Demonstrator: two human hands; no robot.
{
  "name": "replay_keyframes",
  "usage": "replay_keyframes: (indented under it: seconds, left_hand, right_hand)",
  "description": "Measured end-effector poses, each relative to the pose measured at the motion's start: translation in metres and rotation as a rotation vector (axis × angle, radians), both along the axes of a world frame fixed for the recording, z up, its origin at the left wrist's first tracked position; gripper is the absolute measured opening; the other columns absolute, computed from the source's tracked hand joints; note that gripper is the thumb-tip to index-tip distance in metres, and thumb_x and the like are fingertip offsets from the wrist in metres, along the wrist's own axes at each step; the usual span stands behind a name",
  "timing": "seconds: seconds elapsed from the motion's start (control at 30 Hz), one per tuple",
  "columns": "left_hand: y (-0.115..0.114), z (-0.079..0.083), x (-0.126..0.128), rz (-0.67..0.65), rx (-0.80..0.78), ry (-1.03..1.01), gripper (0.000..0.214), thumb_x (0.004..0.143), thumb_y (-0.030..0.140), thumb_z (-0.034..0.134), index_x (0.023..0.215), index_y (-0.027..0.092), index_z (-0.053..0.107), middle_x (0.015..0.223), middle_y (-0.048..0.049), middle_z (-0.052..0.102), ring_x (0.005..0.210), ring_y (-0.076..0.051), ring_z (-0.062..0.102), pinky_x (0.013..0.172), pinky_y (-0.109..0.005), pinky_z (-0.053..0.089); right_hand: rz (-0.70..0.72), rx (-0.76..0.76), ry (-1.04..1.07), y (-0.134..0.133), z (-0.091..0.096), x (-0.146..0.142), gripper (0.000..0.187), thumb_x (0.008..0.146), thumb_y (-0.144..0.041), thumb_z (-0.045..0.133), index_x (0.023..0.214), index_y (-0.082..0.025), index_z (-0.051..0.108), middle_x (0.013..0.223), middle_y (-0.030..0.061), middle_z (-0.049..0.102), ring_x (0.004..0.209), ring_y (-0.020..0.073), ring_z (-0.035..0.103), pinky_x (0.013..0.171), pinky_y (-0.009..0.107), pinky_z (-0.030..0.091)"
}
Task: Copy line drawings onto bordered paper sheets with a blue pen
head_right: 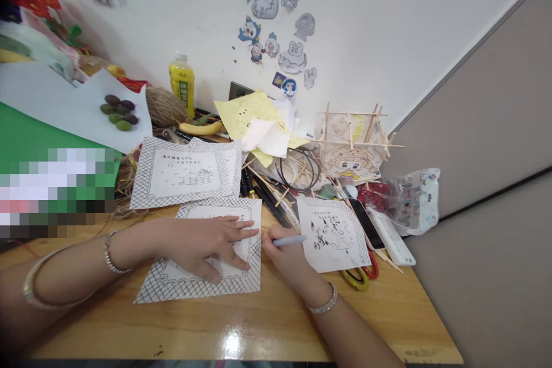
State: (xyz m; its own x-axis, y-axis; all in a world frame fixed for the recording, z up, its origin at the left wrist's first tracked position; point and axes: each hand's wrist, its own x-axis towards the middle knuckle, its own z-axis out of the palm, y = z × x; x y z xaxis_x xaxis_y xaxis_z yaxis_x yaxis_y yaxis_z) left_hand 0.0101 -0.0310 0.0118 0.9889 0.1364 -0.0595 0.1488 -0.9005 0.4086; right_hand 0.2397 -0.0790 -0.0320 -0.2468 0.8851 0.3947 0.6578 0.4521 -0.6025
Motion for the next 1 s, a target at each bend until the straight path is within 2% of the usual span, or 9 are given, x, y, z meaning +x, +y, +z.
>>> replay_keyframes:
  seconds: [0.13,0.27,0.4,0.6,0.8,1.0]
  left_hand:
    - [0.0011,-0.0004,-0.0011,0.019,0.005,0.004,0.053,0.080,0.037,0.070,0.130,0.034,0.054,0.153,-0.0151,0.024,0.140,-0.035,0.022,0.111,-0.054,0.019]
    - [0.0021,-0.0010,-0.0027,0.041,0.007,-0.005,0.052,0.081,0.037,0.069,0.130,0.036,0.054,0.152,-0.0129,0.027,0.139,-0.036,0.025,0.110,-0.054,0.020]
    - [0.0016,-0.0005,-0.0025,0.043,0.005,-0.004,0.052,0.081,0.036,0.069,0.130,0.037,0.054,0.152,-0.0121,0.028,0.140,-0.036,0.023,0.110,-0.054,0.019]
    - [0.0011,0.0001,-0.0016,0.032,-0.015,0.015,0.051,0.081,0.033,0.069,0.130,0.038,0.054,0.153,-0.0118,0.027,0.142,-0.034,0.016,0.111,-0.055,0.017]
    - [0.0016,-0.0012,-0.0021,0.025,-0.010,0.013,0.052,0.081,0.034,0.069,0.130,0.038,0.053,0.153,-0.0131,0.028,0.142,-0.034,0.017,0.111,-0.055,0.017]
    - [0.0008,0.0003,-0.0016,0.032,-0.011,0.012,0.050,0.082,0.032,0.069,0.129,0.038,0.055,0.153,-0.0131,0.027,0.141,-0.036,0.018,0.110,-0.056,0.018]
  right_hand:
    - [-0.005,-0.007,0.041,-0.0012,0.0016,0.0007,0.033,0.083,-0.024,0.045,0.052,-0.022,0.032,0.049,-0.0053,0.036,0.047,0.0108,0.037,0.047,0.024,0.028]
    - [0.076,-0.084,0.044,-0.0055,0.0062,-0.0009,0.036,0.083,-0.025,0.045,0.049,-0.022,0.034,0.046,-0.0043,0.040,0.046,0.0111,0.040,0.047,0.024,0.031]
    - [0.132,-0.093,0.019,-0.0071,0.0076,-0.0022,0.035,0.083,-0.025,0.047,0.049,-0.021,0.038,0.047,-0.0035,0.044,0.047,0.0111,0.041,0.048,0.024,0.033]
    - [0.162,-0.077,-0.050,-0.0067,0.0068,-0.0008,0.035,0.084,-0.028,0.047,0.051,-0.021,0.037,0.048,-0.0043,0.039,0.047,0.0105,0.037,0.047,0.023,0.031]
    - [0.186,-0.053,-0.117,-0.0061,0.0065,-0.0012,0.035,0.084,-0.028,0.046,0.053,-0.021,0.032,0.050,-0.0057,0.033,0.048,0.0101,0.034,0.049,0.024,0.027]
    - [0.097,-0.017,-0.092,-0.0050,0.0046,-0.0006,0.035,0.085,-0.026,0.044,0.055,-0.022,0.027,0.050,-0.0053,0.032,0.048,0.0110,0.033,0.048,0.025,0.026]
